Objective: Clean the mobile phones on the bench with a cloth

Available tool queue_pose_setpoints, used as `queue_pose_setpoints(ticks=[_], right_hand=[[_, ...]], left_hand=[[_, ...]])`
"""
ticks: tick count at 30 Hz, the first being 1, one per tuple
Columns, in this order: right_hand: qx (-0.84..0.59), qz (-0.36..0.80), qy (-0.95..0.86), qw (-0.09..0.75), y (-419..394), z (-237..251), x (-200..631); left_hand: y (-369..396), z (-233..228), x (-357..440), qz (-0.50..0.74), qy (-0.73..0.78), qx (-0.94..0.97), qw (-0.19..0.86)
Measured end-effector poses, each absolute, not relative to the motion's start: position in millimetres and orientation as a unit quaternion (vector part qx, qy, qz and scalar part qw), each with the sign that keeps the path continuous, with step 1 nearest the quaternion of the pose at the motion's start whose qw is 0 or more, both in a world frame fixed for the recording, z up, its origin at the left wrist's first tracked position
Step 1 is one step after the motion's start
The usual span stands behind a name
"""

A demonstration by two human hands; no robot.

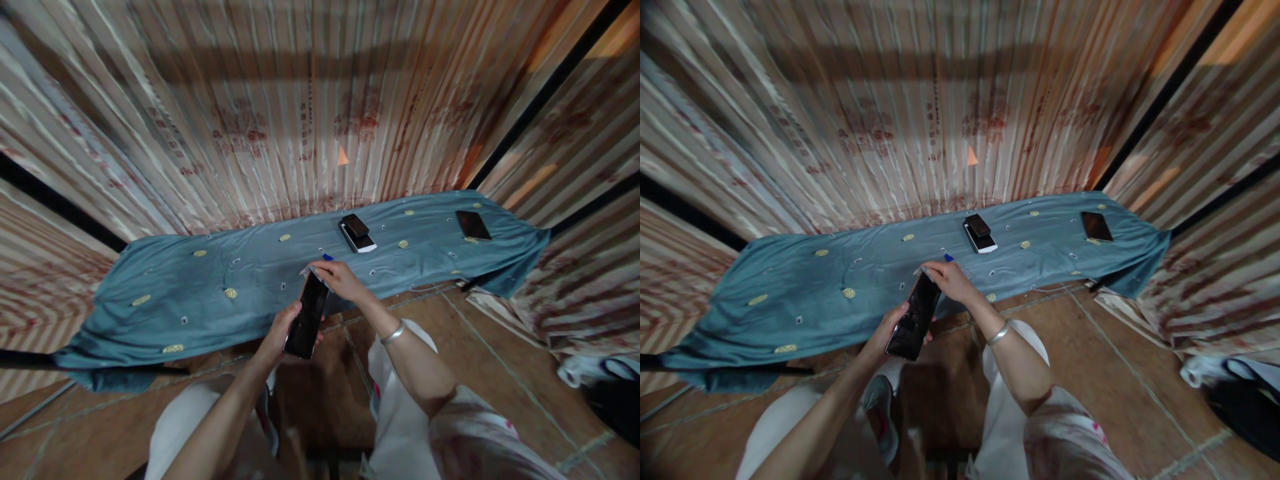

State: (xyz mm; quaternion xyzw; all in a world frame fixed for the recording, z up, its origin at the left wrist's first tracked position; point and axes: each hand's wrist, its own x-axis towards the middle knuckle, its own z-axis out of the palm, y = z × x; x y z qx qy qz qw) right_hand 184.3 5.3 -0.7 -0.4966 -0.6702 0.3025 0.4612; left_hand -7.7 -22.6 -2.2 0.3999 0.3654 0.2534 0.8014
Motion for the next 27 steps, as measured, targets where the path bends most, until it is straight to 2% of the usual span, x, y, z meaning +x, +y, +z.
queue_pose_setpoints(ticks=[4,14,19,27], right_hand=[[-0.506,0.270,-0.694,0.436,5,0,184],[-0.513,0.306,-0.666,0.446,6,-5,193],[-0.494,0.387,-0.598,0.499,9,-9,192],[-0.414,0.541,-0.353,0.642,10,-14,164]], left_hand=[[-26,1,-9,0.253,0.369,0.407,0.796],[-24,13,-14,0.255,0.373,0.391,0.802],[-23,21,-18,0.267,0.363,0.370,0.813],[-19,23,-15,0.273,0.375,0.359,0.810]])
